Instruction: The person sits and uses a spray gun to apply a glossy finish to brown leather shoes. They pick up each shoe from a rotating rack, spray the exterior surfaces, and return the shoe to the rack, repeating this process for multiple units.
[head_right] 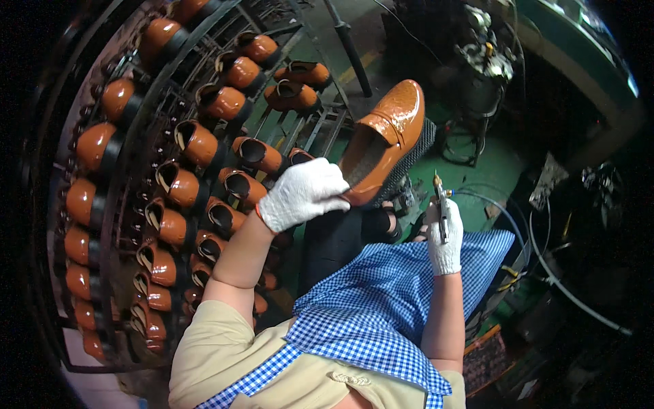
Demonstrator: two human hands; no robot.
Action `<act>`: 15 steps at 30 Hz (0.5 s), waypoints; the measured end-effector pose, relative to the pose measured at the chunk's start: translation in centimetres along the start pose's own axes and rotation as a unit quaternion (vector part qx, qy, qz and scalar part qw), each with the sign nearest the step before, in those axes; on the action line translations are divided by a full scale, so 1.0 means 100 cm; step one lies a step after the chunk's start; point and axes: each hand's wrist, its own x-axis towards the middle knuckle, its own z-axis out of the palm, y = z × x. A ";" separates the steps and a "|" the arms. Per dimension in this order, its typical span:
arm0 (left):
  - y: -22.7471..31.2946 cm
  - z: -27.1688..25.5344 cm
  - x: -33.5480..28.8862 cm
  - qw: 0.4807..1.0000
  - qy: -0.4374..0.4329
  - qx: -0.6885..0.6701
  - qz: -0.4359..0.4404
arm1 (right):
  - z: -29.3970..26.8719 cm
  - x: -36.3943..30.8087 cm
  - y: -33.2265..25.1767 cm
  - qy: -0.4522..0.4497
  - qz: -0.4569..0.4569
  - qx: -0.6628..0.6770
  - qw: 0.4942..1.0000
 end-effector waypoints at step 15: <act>-0.112 0.055 -0.031 0.893 0.245 0.026 -0.375 | 0.024 0.014 -0.001 0.032 -0.124 -0.153 0.980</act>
